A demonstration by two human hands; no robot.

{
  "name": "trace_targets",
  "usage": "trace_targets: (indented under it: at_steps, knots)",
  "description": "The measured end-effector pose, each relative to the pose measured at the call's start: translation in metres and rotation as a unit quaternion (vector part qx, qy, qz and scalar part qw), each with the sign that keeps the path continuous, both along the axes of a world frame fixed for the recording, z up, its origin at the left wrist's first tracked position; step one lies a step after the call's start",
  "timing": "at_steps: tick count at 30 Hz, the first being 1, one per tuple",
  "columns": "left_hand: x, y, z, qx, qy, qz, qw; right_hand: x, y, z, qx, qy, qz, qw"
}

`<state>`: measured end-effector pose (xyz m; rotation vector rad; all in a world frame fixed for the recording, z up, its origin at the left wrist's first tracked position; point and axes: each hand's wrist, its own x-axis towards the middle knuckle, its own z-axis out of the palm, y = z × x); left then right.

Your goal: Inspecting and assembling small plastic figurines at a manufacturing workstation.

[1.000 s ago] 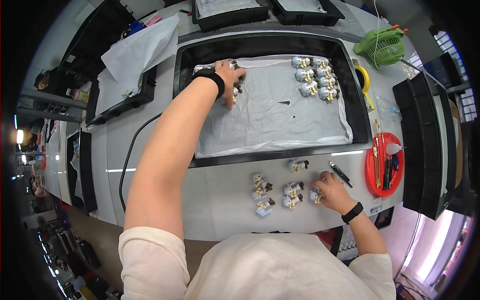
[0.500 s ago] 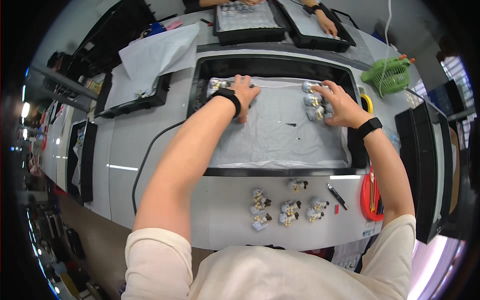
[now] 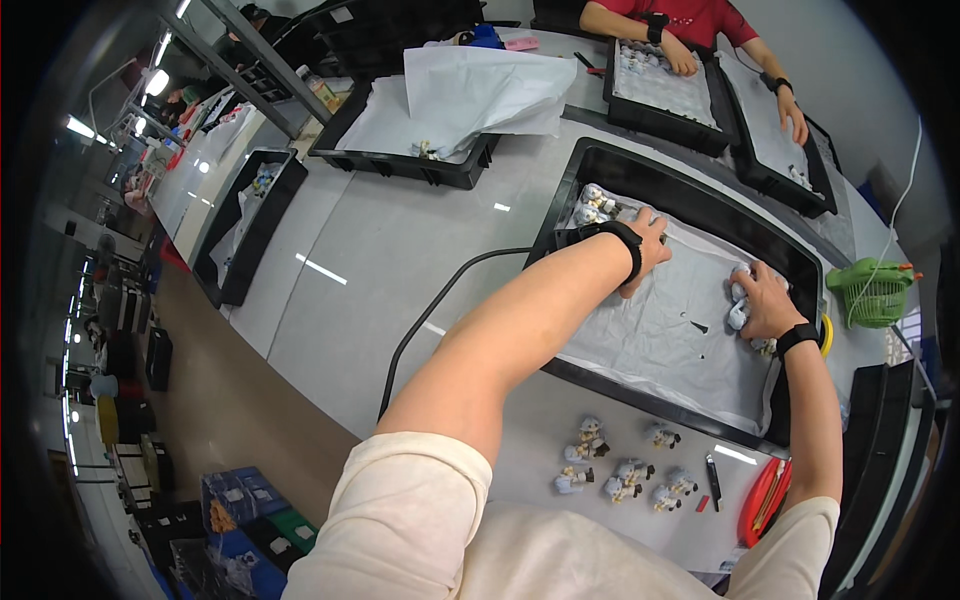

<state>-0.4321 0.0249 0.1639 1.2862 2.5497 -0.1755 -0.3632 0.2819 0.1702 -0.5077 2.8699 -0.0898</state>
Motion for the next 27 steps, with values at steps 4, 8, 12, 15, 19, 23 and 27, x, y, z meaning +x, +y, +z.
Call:
trace_targets:
  at_steps: [4,8,12,15,19,23,27]
  knots:
    - [0.003,0.003,-0.001,0.005,0.006,-0.008,1.000,0.005,0.002,-0.007,-0.035,0.049,0.046,0.997]
    - [0.001,0.000,0.009,0.079,0.018,-0.009,0.997,0.007,-0.011,0.015,-0.165,0.080,-0.015,0.983]
    - [0.028,-0.021,0.076,0.281,0.018,-0.035,0.959,0.041,-0.036,0.062,-0.368,0.140,-0.025,0.919]
    - [0.086,-0.047,0.114,0.389,-0.031,-0.124,0.912,0.099,-0.046,0.096,-0.402,0.115,0.020,0.908]
    - [0.170,-0.088,0.125,0.247,-0.250,-0.136,0.926,0.184,-0.060,0.106,-0.408,-0.032,0.039,0.912]
    - [0.210,-0.111,0.042,0.124,-0.371,-0.076,0.917,0.239,-0.079,0.048,-0.337,-0.115,-0.005,0.935]
    - [0.222,-0.111,-0.030,0.041,-0.280,-0.055,0.957,0.262,-0.078,-0.020,-0.115,-0.040,0.033,0.992]
